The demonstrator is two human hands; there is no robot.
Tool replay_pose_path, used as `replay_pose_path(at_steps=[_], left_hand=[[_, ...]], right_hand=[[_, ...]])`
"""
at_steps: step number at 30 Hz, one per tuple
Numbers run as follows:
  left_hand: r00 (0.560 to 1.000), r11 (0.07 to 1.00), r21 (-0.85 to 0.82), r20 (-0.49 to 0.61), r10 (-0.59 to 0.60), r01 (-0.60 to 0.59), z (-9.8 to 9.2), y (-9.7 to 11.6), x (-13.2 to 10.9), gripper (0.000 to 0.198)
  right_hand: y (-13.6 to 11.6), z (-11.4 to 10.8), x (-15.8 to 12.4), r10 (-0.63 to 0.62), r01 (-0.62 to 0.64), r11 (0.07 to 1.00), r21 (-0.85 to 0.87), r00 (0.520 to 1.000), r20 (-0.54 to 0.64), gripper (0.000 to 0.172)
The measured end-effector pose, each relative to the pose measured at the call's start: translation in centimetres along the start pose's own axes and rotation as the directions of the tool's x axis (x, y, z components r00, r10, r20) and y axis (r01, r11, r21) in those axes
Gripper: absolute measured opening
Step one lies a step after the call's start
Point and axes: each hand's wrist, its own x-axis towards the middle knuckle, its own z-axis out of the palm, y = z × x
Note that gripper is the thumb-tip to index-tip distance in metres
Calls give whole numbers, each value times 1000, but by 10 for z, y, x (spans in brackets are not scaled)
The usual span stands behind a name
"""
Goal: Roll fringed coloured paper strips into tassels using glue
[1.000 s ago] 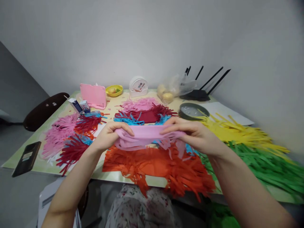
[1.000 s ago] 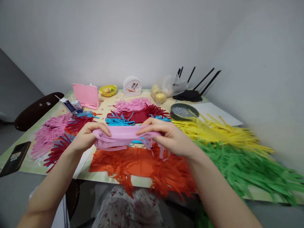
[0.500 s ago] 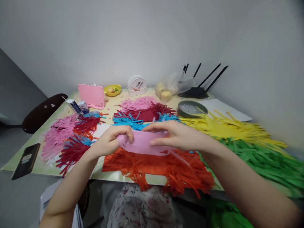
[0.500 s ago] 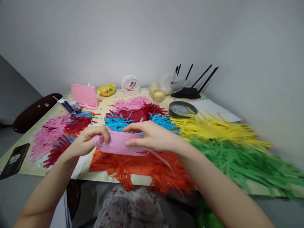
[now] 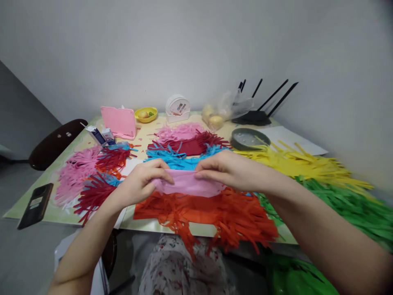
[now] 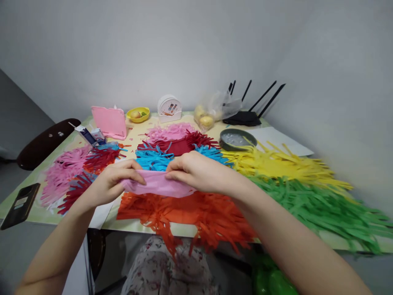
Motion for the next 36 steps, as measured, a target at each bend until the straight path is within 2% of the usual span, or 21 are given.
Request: replay_pose_path(at_steps=[2, 5, 7, 9, 10, 12, 14, 17, 21, 24, 27, 32, 36], left_hand=[[998, 1000, 8, 70, 0, -1, -9, 4, -3, 33], [964, 999, -34, 264, 14, -5, -25, 13, -5, 33], [961, 997, -73, 276, -8, 29, -28, 17, -1, 42], [976, 994, -87, 212, -53, 73, -19, 17, 6, 47], [975, 992, -86, 210, -76, 96, -11, 15, 11, 41], [956, 984, -93, 265, -123, 153, 7, 8, 18, 25], [939, 964, -126, 287, -191, 235, 22, -1, 21, 30], [935, 929, -196, 235, -268, 315, 29, -10, 19, 34], [938, 913, -233, 174, -300, 335, 24, -11, 14, 33], [920, 857, -336, 138, -366, 392, 25, -12, 9, 32], [882, 723, -527, 125, -454, 447, 33, -14, 1, 26], [894, 605, -736, 0, -449, 304, 52, -21, -14, 28], [922, 557, -815, -80, -380, 158, 61, -24, -21, 26]], right_hand=[[0, -1, 0, -17, 17, 1000, -12, 1000, 8, 32], [-2, 1, -1, -33, 32, 997, -75, 999, -5, 30], [-7, 5, -1, -38, 37, 988, -147, 999, -3, 29], [-13, 10, -3, -34, 36, 979, -202, 999, 11, 27], [-15, 12, -4, -32, 35, 977, -212, 999, 20, 27], [-16, 17, -6, -15, 19, 979, -203, 1000, 19, 27], [-12, 22, -7, 29, -31, 985, -170, 999, -14, 24], [1, 29, -10, 116, -125, 987, -96, 988, -99, 25], [17, 39, -14, 195, -188, 980, 58, 964, -181, 37], [20, 45, -17, 204, -158, 968, 192, 947, -247, 35], [21, 57, -22, 224, -86, 922, 377, 914, -339, 20], [26, 86, -28, 337, 3, 788, 616, 835, -434, 11], [31, 104, -29, 379, 92, 673, 733, 809, -449, 11]])
